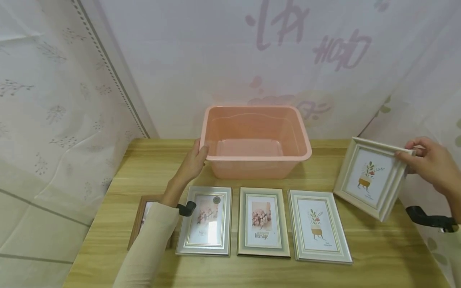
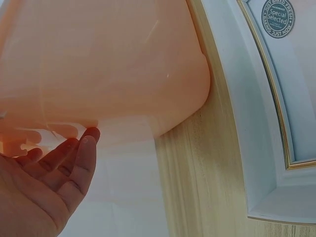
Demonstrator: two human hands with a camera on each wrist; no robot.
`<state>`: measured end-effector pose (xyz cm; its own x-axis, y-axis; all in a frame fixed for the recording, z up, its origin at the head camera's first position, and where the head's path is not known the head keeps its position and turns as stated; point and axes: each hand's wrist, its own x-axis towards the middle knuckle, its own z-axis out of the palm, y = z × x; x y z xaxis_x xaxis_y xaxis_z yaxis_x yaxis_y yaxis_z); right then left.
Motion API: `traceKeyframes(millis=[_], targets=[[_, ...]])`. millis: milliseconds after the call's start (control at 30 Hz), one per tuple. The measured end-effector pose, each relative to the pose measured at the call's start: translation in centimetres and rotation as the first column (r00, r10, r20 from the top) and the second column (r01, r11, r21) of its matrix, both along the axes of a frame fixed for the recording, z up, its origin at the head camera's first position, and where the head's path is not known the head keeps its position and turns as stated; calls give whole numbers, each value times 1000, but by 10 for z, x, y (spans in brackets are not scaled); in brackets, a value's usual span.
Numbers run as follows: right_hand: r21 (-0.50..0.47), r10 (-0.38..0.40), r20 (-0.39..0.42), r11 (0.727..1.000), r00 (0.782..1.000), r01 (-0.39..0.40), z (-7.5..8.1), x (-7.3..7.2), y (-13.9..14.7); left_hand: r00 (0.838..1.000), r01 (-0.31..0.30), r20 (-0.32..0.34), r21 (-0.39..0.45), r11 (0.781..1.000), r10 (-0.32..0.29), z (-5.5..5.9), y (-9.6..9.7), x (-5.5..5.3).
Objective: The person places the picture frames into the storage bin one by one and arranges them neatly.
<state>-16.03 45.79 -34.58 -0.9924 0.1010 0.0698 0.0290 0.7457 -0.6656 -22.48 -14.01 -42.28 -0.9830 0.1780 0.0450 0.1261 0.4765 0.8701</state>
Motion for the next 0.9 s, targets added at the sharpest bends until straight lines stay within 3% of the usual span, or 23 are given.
traceKeyframes(millis=[67, 233, 367, 500, 633, 767, 900], targets=[[35, -20, -24, 999, 1000, 21, 4, 0, -3, 1000, -3, -2, 0, 1000, 3, 1, 0, 0], [3, -116, -79, 993, 990, 116, 11, 0, -14, 1000, -4, -9, -5, 1000, 4, 0, 0, 0], [-61, -209, -204, 978, 956, 200, 20, -4, -29, 1000, -5, -3, 2, 1000, 5, -2, 1, 1], [-192, -358, -316, 931, 879, 310, 31, -13, -47, 1000, -5, -3, -5, 1000, 5, -1, 1, 1], [-379, -514, -376, 844, 771, 378, 40, -24, -66, 1000, -2, -4, -12, 1000, 2, 0, 0, 1], [-533, -597, -422, 772, 682, 346, 47, -31, -82, 1000, 1, -1, -3, 1000, -1, 0, 0, 0], [-671, -656, -440, 694, 614, 261, 52, -35, -97, 1000, 0, -3, 3, 1000, 0, 0, 1, -1]])
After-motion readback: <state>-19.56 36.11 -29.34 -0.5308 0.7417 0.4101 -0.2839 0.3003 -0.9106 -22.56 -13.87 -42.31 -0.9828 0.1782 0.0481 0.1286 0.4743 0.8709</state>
